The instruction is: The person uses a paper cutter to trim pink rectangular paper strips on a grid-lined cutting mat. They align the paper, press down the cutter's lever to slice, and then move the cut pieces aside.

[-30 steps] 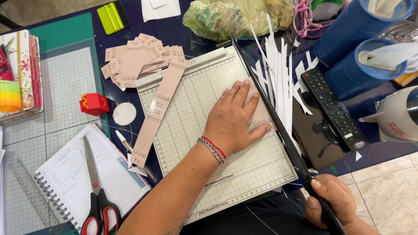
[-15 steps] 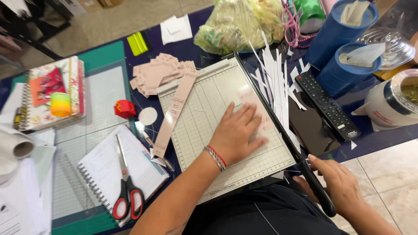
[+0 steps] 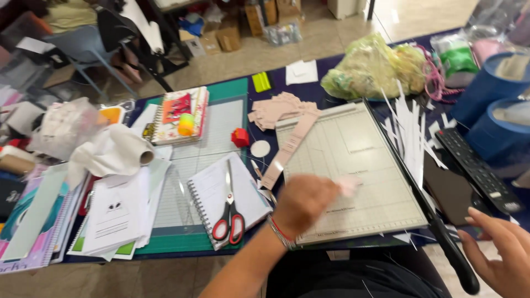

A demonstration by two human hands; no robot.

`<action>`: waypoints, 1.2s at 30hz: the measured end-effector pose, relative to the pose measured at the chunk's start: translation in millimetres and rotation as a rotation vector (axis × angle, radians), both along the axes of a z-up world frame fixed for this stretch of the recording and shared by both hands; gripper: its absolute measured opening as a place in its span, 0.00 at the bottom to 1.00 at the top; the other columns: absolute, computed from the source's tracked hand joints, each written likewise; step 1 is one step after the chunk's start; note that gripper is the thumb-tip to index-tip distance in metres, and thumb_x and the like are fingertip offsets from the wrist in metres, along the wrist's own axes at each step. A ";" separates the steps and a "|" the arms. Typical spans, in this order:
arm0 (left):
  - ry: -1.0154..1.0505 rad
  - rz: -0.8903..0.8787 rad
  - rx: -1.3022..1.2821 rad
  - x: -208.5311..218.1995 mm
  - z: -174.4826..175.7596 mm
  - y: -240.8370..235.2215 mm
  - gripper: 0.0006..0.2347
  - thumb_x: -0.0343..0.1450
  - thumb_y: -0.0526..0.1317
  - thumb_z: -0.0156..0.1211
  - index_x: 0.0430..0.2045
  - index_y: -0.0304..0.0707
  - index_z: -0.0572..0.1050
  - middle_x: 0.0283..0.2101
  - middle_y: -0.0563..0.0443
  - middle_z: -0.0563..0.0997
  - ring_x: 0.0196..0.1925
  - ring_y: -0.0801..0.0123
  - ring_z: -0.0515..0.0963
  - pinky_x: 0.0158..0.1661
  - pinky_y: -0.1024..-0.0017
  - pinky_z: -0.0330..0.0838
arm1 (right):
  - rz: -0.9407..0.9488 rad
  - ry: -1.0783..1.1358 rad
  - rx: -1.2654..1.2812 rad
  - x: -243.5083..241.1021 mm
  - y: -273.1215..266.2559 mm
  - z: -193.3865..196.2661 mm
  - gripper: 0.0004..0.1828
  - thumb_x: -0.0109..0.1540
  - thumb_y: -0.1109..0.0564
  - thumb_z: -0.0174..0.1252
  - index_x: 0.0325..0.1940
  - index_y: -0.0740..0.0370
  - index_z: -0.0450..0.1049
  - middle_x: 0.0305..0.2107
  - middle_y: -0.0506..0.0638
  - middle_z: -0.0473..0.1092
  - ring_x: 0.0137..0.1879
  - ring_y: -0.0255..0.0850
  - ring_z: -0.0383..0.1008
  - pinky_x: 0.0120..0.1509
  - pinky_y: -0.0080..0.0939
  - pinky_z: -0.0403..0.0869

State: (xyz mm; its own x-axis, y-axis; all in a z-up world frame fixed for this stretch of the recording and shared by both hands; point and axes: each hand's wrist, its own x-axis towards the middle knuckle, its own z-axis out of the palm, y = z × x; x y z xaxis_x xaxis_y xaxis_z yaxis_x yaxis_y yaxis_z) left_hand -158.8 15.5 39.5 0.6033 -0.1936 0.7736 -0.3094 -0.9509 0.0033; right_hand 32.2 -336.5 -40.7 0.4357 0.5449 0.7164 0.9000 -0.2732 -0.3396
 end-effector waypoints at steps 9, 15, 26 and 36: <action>-0.085 0.561 -0.417 75.2 -35.6 211.9 0.06 0.67 0.29 0.58 0.27 0.42 0.79 0.33 0.52 0.82 0.37 0.60 0.81 0.35 0.64 0.75 | -0.192 0.256 0.014 15.4 12.1 -41.4 0.28 0.62 0.64 0.65 0.68 0.56 0.76 0.48 0.49 0.78 0.39 0.39 0.70 0.56 0.38 0.73; 0.413 0.682 -0.479 77.9 -66.7 214.1 0.20 0.62 0.27 0.45 0.47 0.38 0.78 0.52 0.41 0.79 0.59 0.48 0.73 0.61 0.58 0.67 | -0.180 0.296 -0.163 -4.9 -3.2 -16.2 0.33 0.56 0.48 0.54 0.68 0.47 0.75 0.43 0.47 0.79 0.42 0.38 0.76 0.57 0.38 0.77; 0.843 0.560 -0.749 11.1 -7.7 125.6 0.31 0.61 0.46 0.64 0.62 0.46 0.69 0.45 0.56 0.80 0.37 0.64 0.80 0.45 0.65 0.72 | -0.007 0.170 -0.169 -28.8 11.2 38.5 0.36 0.47 0.50 0.73 0.60 0.55 0.76 0.37 0.46 0.80 0.32 0.33 0.80 0.44 0.35 0.77; 0.830 0.579 -1.107 4.2 6.7 102.8 0.34 0.62 0.36 0.73 0.66 0.41 0.65 0.50 0.51 0.81 0.36 0.72 0.82 0.40 0.73 0.81 | 0.056 -0.110 0.006 -10.9 29.5 101.3 0.31 0.57 0.55 0.70 0.61 0.75 0.74 0.43 0.60 0.77 0.38 0.47 0.77 0.50 0.45 0.75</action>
State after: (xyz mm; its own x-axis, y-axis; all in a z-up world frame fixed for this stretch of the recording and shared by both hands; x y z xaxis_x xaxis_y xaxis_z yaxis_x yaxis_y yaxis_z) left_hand -154.6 118.3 46.2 0.7185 0.6575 -0.2268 0.5494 -0.3366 0.7648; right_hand 21.4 -307.0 60.6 0.3236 0.5616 0.7615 0.9456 -0.2199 -0.2397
